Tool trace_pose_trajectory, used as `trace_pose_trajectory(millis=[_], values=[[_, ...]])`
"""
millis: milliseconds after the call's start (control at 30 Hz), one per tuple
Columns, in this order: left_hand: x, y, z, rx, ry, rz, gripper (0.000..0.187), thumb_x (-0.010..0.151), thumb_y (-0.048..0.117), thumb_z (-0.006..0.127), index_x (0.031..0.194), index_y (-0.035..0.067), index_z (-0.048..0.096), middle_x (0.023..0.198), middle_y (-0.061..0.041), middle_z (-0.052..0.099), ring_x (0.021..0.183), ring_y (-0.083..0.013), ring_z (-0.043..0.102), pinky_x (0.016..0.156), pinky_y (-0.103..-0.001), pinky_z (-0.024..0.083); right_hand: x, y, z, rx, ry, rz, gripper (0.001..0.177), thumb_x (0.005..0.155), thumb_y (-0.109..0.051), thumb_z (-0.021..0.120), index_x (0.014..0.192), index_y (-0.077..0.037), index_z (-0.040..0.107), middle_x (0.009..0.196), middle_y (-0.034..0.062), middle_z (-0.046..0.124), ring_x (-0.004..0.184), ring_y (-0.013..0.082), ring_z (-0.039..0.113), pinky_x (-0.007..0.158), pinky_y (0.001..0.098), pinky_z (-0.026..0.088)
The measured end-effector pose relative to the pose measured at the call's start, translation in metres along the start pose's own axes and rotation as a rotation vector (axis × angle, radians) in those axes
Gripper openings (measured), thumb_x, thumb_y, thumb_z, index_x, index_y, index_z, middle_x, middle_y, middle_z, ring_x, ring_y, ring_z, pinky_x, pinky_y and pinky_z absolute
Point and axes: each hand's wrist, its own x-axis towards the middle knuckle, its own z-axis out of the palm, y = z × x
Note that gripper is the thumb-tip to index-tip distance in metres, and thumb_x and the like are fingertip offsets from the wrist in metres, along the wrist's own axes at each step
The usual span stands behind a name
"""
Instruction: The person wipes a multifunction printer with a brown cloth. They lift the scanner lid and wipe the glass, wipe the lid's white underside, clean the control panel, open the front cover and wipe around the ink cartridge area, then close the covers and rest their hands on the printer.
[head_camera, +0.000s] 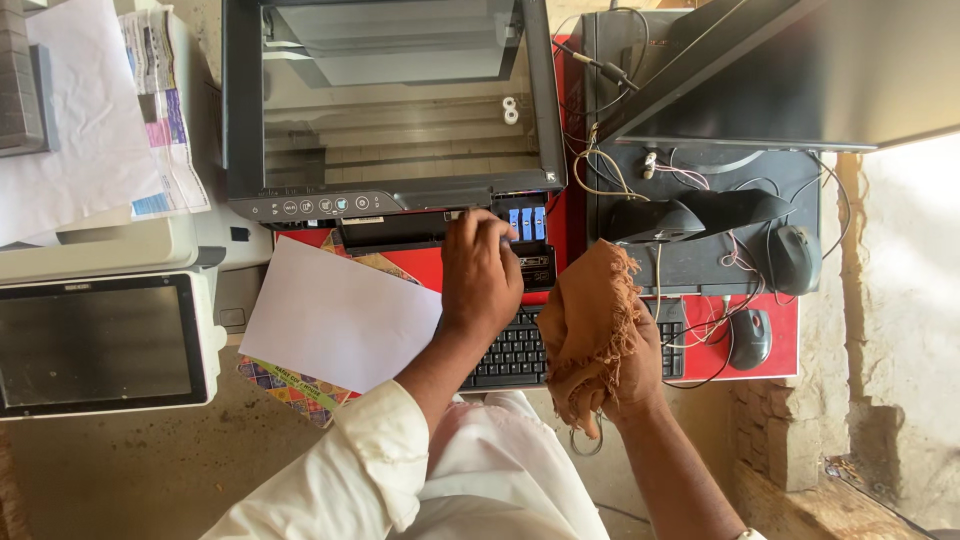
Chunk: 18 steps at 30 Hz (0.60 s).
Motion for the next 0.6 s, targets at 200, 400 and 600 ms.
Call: trace_pose_trajectory(millis=[200,400,600], values=[[-0.029,0.006,-0.009,-0.082,0.088,-0.168,0.018,0.086,-0.001,0.058,0.104,0.004,0.058,0.112,-0.015,0.056,0.109,-0.0354,0.057,0.095,-0.047,0.046,0.021,-0.008,0.013,-0.758,0.179,-0.329,0.027,0.088,-0.007,0.068,0.114,-0.003,0.064,0.102,0.0095,0.068,0.087,0.0236,0.068,0.077,0.0345,0.058],[-0.022,-0.012,0.012,-0.309,0.098,-0.397,0.028,0.095,0.008,0.063,0.121,-0.001,0.058,0.115,-0.018,0.059,0.1,-0.0315,0.064,0.088,-0.043,0.053,0.056,0.002,0.072,-1.722,-0.044,-0.645,0.033,0.09,-0.017,0.067,0.123,-0.017,0.072,0.105,0.0096,0.063,0.105,0.0353,0.063,0.079,0.0486,0.056],[-0.02,-0.026,0.017,-0.583,0.011,-0.736,0.028,0.093,0.009,0.06,0.12,0.003,0.066,0.108,-0.013,0.074,0.093,-0.0259,0.073,0.081,-0.037,0.057,0.068,0.019,0.096,-1.895,-0.115,-0.534,0.042,0.092,-0.022,0.066,0.134,-0.015,0.065,0.12,0.0126,0.056,0.105,0.0359,0.061,0.079,0.0484,0.057]])
